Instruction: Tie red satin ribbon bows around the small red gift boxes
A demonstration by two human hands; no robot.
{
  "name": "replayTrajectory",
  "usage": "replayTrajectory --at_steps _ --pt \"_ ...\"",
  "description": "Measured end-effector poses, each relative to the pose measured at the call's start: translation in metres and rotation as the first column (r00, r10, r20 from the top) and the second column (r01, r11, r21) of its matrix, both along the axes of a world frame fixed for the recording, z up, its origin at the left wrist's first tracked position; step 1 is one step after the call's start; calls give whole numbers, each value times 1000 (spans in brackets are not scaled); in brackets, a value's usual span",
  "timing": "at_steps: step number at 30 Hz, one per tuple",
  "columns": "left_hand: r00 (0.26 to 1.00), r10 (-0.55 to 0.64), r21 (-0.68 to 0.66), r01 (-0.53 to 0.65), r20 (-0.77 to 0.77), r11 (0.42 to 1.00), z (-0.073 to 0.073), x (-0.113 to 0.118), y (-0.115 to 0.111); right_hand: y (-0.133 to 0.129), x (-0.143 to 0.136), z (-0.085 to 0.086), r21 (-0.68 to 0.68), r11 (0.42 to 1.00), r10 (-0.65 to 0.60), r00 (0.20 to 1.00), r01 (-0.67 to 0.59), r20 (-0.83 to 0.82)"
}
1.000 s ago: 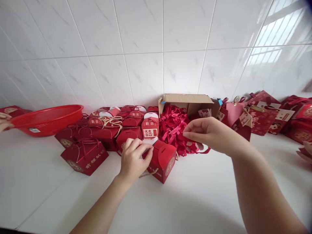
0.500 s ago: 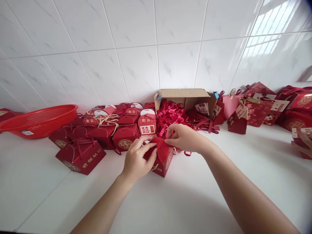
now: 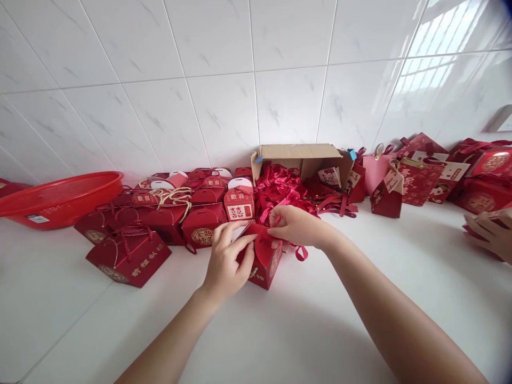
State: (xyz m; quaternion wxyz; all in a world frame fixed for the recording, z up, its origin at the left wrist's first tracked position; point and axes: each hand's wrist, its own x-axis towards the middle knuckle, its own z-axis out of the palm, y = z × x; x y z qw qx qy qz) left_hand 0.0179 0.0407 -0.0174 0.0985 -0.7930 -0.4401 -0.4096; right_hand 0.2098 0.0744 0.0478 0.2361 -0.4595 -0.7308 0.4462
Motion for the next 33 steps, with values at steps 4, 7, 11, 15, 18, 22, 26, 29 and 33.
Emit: replayTrajectory --at_steps 4,7,11,15,18,22,26,29,33 --pt "1000 -10 -47 11 7 999 -2 1 -1 -1 1 -2 80 994 -81 986 70 146" --pt "1000 -6 -71 8 24 997 -3 2 -1 -4 1 0 152 983 -133 962 98 239" --pt "999 -6 -81 10 46 997 -3 3 -1 -9 -2 3 187 979 -135 948 83 286" --pt "998 -7 -85 12 65 996 -3 3 -1 -12 -6 3 238 969 -141 936 64 323" --pt "997 -3 -98 11 81 995 -4 3 0 -14 -8 3 282 958 -143 933 47 330" --pt "995 -7 -95 17 101 995 -4 4 0 -15 -9 4 287 957 -140 941 48 307" --pt "993 -13 -81 23 118 996 -4 4 0 -14 -11 3 270 961 -135 949 56 285" --pt "991 -27 -60 35 132 998 -5 4 0 -13 -13 0 293 954 -144 950 60 276" --pt "985 -25 -77 38 171 996 -4 5 0 -14 -15 -1 226 972 -113 961 55 252"
